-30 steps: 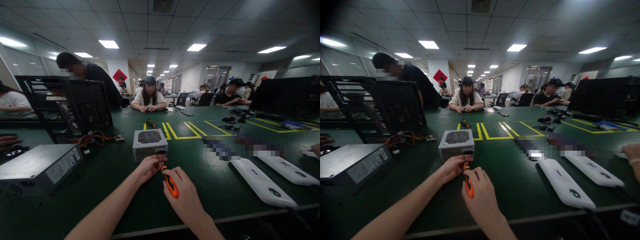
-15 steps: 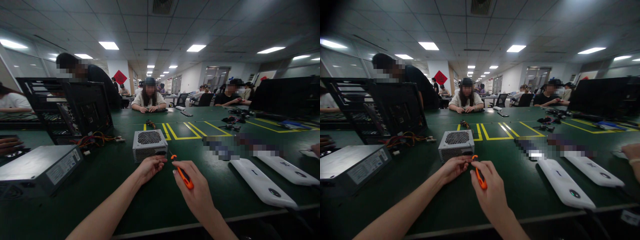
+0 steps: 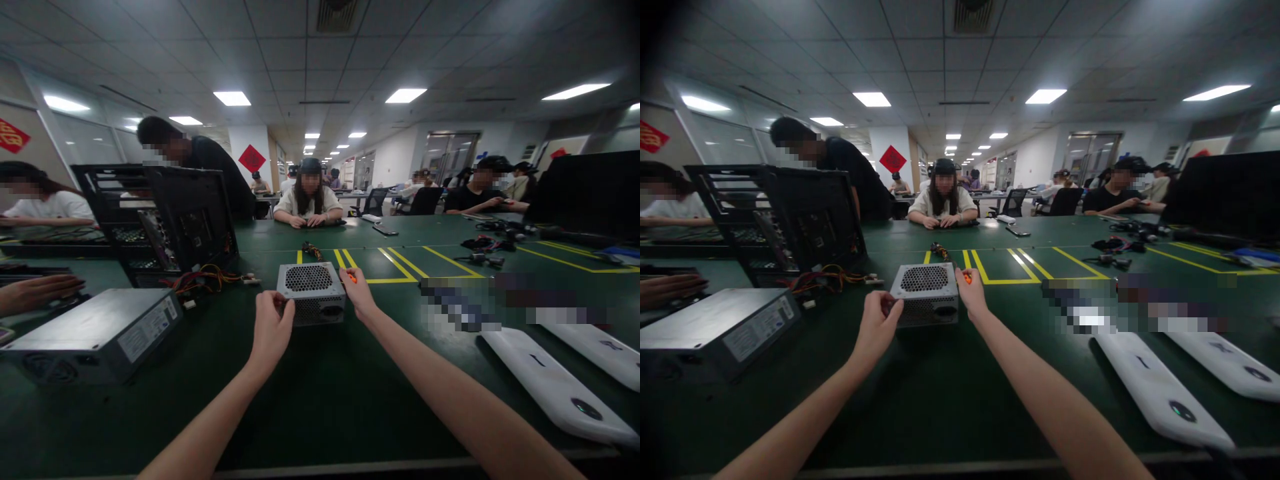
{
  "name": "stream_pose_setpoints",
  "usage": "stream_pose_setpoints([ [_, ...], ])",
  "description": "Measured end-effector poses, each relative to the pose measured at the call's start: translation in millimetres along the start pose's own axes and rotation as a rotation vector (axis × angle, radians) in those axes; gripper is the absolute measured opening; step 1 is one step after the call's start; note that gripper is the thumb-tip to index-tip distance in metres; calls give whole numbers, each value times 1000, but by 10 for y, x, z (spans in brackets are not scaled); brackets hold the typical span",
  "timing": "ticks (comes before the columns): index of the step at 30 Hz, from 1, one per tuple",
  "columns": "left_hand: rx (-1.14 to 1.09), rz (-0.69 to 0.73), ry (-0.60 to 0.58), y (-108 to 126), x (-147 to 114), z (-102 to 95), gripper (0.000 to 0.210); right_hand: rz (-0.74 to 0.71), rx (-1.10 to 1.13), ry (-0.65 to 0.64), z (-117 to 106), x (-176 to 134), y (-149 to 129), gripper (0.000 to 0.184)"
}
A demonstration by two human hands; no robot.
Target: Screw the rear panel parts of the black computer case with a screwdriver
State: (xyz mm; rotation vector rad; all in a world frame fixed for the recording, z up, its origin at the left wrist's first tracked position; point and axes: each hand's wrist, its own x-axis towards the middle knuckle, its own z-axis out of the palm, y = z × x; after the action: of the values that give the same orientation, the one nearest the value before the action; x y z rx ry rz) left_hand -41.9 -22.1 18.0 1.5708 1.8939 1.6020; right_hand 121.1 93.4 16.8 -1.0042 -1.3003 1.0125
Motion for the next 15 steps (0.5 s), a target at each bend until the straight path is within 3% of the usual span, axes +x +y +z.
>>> stream_pose_setpoints([
  [2, 105, -67, 152, -120, 72, -60, 34, 97, 78, 5, 91, 51, 114, 29],
  [3, 100, -121, 157, -175, 108, -63, 39, 143, 115, 5, 126, 60, 150, 29],
  [9, -389, -331, -155, -298, 283, -41, 43, 290, 258, 21, 359, -37, 133, 29],
  [12, -414, -405, -151, -326, 370, -299, 44, 280, 299, 31, 640, -158, 58, 29],
  [15, -415, -372, -117, -362, 465, -756, 43, 251, 347, 37, 1046, -297, -35, 32],
])
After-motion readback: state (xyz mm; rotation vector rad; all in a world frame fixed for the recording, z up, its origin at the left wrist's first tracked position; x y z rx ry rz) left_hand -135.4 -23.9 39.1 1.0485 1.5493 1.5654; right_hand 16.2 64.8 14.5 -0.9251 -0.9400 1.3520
